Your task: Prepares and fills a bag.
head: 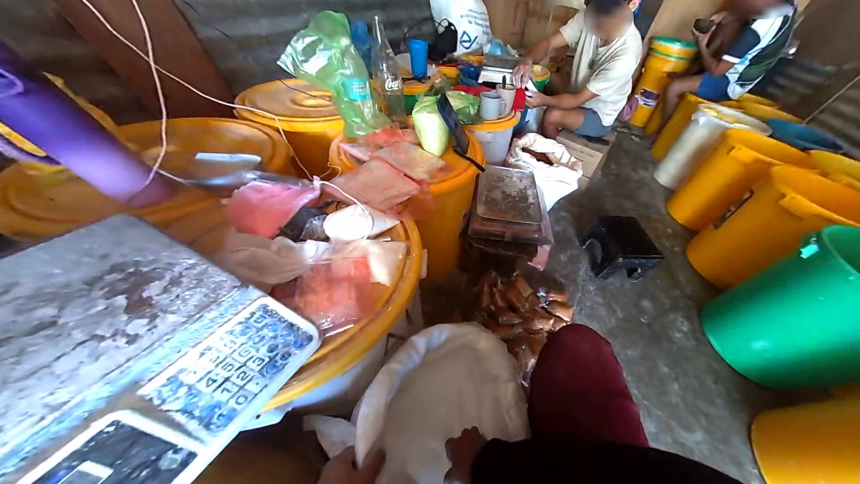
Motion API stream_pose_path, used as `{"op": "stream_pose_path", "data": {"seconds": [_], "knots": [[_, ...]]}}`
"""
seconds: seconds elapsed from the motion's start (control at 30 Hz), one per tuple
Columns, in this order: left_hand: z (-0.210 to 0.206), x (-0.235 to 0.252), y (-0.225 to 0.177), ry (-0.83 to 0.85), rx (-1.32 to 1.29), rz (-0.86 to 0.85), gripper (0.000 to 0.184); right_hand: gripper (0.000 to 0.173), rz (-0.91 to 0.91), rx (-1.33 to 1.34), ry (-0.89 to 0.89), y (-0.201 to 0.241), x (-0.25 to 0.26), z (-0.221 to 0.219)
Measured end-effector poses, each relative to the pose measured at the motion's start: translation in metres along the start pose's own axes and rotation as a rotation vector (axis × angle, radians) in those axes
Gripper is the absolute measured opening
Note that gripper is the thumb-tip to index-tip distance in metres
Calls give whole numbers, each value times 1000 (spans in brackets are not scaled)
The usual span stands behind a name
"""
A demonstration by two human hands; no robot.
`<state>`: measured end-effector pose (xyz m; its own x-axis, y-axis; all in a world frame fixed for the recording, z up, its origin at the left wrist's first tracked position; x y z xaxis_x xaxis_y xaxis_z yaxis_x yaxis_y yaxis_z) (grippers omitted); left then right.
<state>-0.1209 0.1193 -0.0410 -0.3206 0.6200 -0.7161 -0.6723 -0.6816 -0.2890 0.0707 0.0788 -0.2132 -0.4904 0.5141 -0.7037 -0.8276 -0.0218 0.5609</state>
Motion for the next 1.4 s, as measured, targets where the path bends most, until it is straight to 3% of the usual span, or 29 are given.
{"op": "stream_pose_path", "data": {"seconds": [0.33, 0.53, 0.73, 0.93, 1.03, 1.17, 1.4], "knots": [[2, 7, 6, -13, -79, 17, 41, 54, -17, -21, -269, 17, -13, 72], [2, 7, 4, -9, -87, 13, 40, 47, -162, 117, -518, -34, -29, 146], [-3, 12, 6, 5, -80, 33, 43, 44, -63, 207, -487, -35, -13, 128], [-4, 14, 10, 2, -111, 25, 40, 27, 125, 42, -533, 1, -18, 140], [-4, 13, 7, 1, -107, 19, 40, 28, 196, 25, -512, 8, -14, 137], [-3, 11, 6, 11, -109, 30, 40, 45, 79, 154, -517, -14, -8, 127], [-4, 12, 6, 5, -125, 13, 41, 51, -50, 287, -564, -41, -5, 128]]}}
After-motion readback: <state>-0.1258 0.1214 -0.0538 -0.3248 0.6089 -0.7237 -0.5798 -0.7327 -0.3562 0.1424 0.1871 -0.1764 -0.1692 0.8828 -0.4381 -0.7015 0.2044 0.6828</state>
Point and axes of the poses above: each hand's wrist, its own x-axis towards the middle knuckle, its own z-axis out of the back of the hand, y = z × x, the point moved 10 cm from there along x, towards the middle knuckle, and after that the axes turned 14 degrees about z, right-handed, at the moved point
